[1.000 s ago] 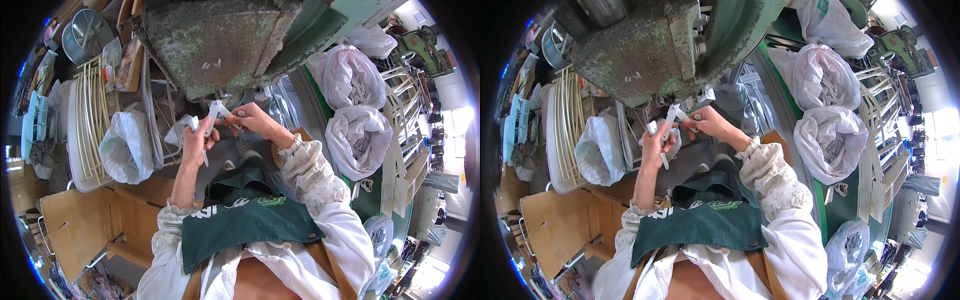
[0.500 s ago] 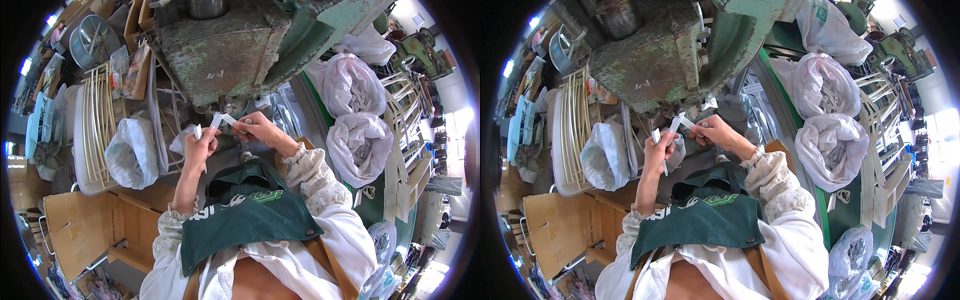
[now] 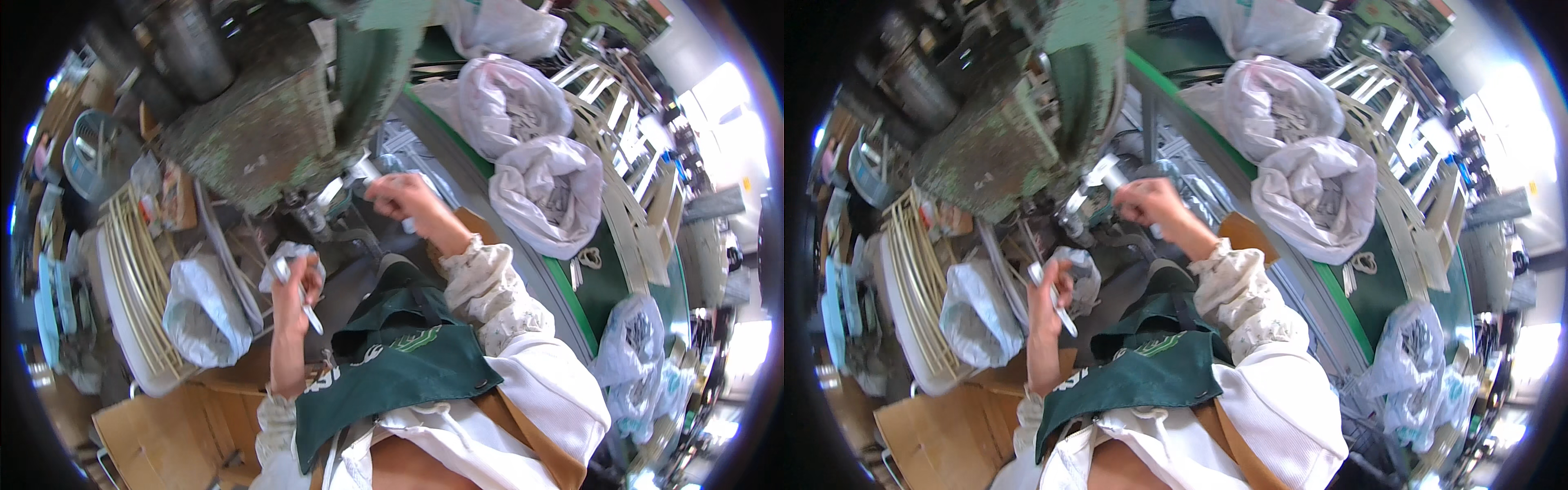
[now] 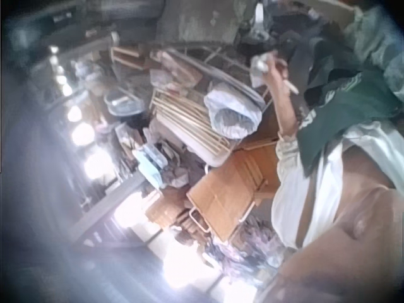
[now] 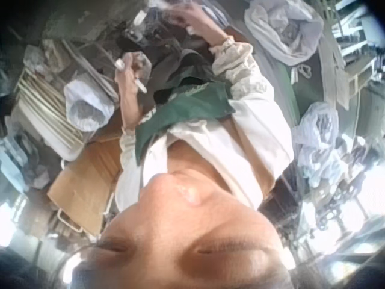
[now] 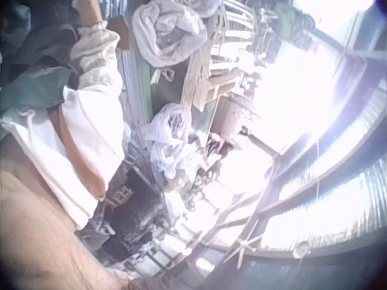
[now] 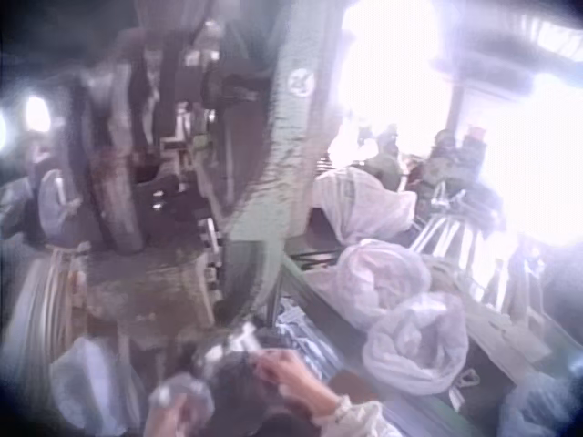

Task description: The person repeatedly picks up small white plastic pieces from a bag, places them into a press machine, and removes them after pressing. The person handles the pieces one at a time and returns them to the bag after each cycle.

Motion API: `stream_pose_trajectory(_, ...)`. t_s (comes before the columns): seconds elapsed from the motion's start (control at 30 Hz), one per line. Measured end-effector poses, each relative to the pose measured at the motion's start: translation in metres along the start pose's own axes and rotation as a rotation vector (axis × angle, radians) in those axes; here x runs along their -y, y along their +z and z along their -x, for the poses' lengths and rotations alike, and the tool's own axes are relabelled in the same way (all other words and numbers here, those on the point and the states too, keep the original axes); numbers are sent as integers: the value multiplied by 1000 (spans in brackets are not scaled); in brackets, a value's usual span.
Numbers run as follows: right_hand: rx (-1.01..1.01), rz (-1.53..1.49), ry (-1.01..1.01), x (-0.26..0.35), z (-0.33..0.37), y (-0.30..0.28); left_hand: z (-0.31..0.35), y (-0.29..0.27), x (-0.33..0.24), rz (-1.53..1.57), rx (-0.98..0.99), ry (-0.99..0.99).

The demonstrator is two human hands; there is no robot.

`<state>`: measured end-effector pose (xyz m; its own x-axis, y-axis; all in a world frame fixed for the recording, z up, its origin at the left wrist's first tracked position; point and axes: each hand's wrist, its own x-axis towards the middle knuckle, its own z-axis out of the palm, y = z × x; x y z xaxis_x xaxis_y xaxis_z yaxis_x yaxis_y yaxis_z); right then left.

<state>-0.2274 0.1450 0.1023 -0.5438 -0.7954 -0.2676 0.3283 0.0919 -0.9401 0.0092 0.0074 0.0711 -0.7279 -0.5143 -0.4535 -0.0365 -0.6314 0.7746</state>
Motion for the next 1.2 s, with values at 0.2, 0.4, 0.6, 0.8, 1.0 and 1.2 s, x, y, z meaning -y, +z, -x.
stream_pose_trajectory(0.2,-631,-278,-215,46,-28,-284,19,-2,107,135,175,-411)
stream_pose_trajectory(0.4,-109,-106,-110,-8,-19,-94,33,-31,133,23,233,-511)
stream_pose_trajectory(0.6,334,2,-123,-16,-13,53,24,1,75,110,172,-171)
stream_pose_trajectory(0.8,277,83,-121,-15,-21,68,3,13,42,264,144,-46)
stream_pose_trajectory(1.0,257,23,20,-37,-25,60,-10,12,36,519,220,10)
stream_pose_trajectory(1.2,65,866,-195,-83,-85,-7,3,-4,51,607,174,-36)
